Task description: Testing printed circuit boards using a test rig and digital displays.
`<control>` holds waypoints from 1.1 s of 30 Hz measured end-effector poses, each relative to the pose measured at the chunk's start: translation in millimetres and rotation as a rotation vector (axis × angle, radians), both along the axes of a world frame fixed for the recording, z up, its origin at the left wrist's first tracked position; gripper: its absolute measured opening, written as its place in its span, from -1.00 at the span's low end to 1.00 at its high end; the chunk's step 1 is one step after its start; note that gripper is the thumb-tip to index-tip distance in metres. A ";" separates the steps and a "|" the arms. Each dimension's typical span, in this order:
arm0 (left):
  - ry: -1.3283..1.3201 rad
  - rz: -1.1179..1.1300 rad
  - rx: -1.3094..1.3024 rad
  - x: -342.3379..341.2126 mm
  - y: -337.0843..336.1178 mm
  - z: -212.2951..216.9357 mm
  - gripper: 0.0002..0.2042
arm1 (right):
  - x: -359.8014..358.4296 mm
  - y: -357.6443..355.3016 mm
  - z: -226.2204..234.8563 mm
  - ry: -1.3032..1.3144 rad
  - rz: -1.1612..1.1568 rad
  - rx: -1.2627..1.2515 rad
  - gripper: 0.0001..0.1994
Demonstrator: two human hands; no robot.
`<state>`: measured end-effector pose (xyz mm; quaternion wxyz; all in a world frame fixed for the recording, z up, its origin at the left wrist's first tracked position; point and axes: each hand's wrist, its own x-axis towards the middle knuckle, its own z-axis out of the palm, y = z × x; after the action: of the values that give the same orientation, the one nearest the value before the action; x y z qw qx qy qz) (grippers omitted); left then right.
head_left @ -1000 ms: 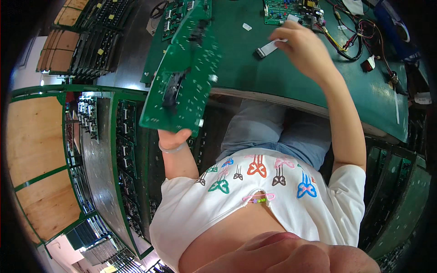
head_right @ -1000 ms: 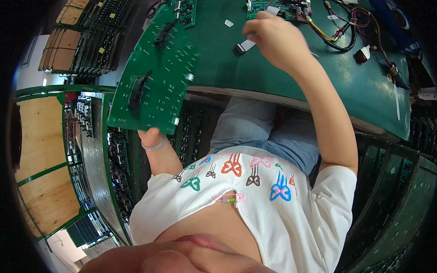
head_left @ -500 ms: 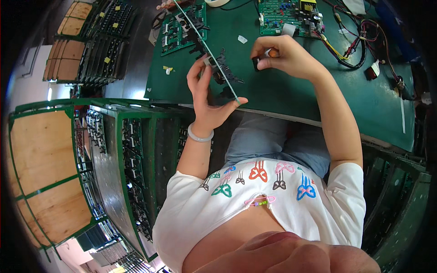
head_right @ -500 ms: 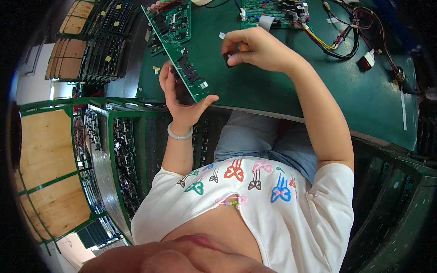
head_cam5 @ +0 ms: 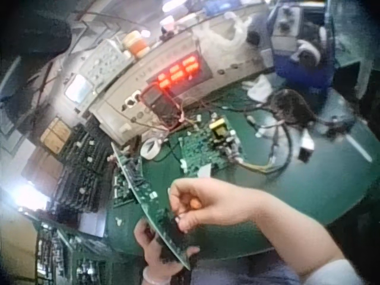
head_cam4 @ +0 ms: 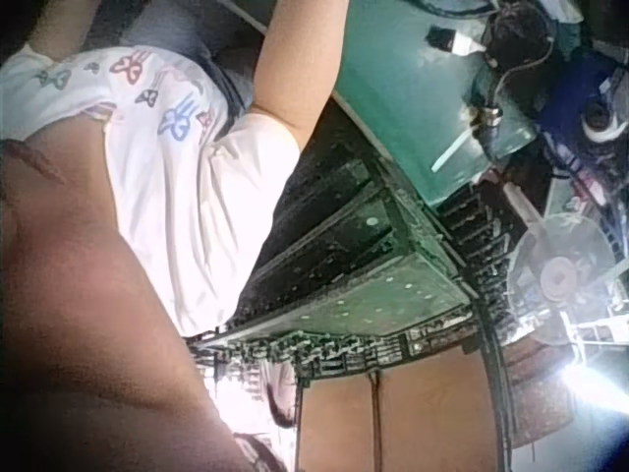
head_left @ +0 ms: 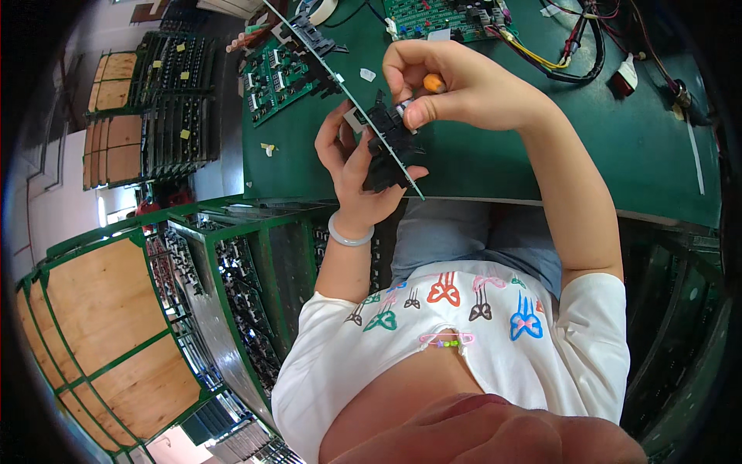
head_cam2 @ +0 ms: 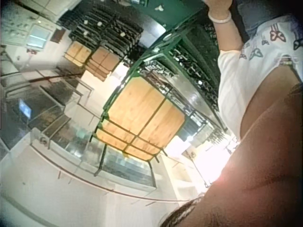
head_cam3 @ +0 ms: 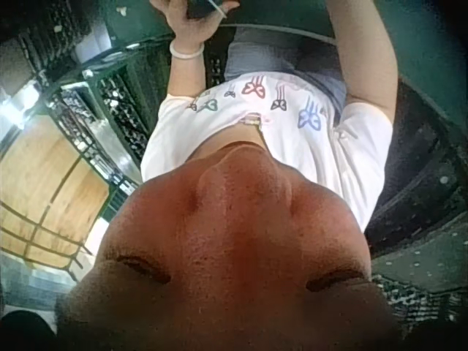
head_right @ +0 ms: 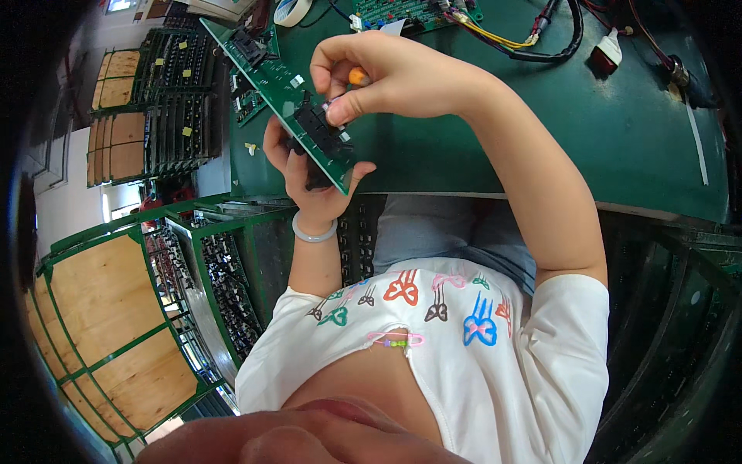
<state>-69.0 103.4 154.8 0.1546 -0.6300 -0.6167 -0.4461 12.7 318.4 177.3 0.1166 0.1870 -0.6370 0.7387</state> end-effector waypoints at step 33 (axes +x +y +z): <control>0.060 0.213 -0.418 -7.2 -31.1 47.7 -0.19 | 6.2 27.2 1.5 0.075 -0.539 0.061 -0.75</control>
<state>-76.2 72.3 202.5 0.0851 -0.5928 -0.7537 -0.2708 18.9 345.6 178.8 0.3267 0.0415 -0.6811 0.6540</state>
